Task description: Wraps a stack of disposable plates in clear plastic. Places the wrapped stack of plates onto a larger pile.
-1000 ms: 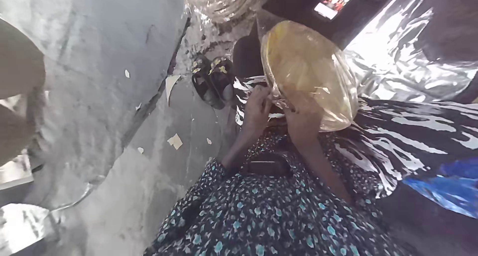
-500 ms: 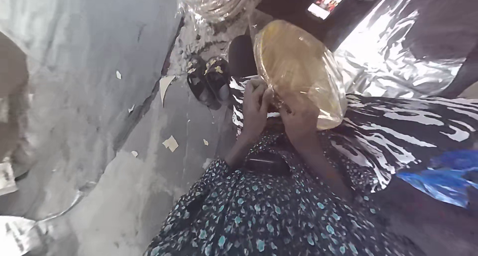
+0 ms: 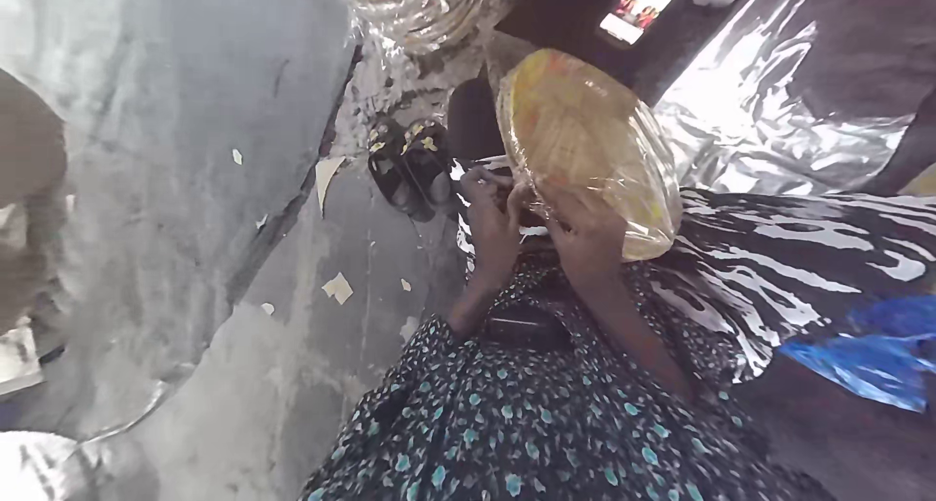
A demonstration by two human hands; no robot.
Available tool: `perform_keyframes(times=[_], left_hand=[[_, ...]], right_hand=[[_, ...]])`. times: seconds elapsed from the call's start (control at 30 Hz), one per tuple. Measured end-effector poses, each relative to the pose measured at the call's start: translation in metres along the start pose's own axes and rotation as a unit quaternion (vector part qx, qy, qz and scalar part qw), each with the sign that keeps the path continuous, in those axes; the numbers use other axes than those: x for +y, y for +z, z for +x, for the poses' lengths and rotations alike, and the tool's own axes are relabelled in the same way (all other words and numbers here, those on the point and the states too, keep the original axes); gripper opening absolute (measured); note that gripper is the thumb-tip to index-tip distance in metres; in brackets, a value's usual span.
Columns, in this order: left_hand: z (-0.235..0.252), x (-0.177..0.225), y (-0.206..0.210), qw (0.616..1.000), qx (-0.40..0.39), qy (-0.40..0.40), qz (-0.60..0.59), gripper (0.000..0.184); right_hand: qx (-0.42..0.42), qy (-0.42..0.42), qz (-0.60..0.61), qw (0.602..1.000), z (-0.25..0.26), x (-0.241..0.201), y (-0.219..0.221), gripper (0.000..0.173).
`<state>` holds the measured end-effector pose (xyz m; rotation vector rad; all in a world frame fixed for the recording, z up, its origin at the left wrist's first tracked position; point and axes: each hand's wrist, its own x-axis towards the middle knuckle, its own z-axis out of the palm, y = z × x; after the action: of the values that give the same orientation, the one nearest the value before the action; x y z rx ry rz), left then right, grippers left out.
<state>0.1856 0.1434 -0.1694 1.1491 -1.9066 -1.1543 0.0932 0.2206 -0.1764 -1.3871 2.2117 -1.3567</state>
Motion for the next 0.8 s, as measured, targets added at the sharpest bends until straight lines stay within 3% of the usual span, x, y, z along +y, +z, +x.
perform_keyframes(times=[0.17, 0.4, 0.57, 0.67, 0.8], left_hand=[[-0.0011, 0.0010, 0.0037, 0.997, 0.025, -0.042, -0.057, 0.016], [-0.0010, -0.0037, 0.0080, 0.997, 0.072, -0.005, 0.019, 0.015], [-0.0010, -0.0025, 0.0044, 0.998, 0.009, -0.005, 0.067, 0.024], [-0.0009, -0.0007, 0.0009, 0.998, -0.038, -0.022, 0.035, 0.030], [-0.0052, 0.0023, -0.0014, 0.993, -0.090, -0.070, -0.018, 0.024]], right_hand=[[-0.009, 0.003, 0.007, 1.000, 0.0007, 0.0004, 0.0009, 0.040], [-0.004, -0.007, -0.002, 1.000, -0.0004, -0.0005, 0.0060, 0.041], [0.017, -0.017, -0.009, 1.000, 0.0002, 0.0023, 0.0069, 0.038], [0.016, -0.009, -0.007, 1.000, 0.0026, -0.0002, 0.0053, 0.036], [0.012, 0.009, -0.003, 1.000, 0.0024, -0.0004, -0.0002, 0.041]])
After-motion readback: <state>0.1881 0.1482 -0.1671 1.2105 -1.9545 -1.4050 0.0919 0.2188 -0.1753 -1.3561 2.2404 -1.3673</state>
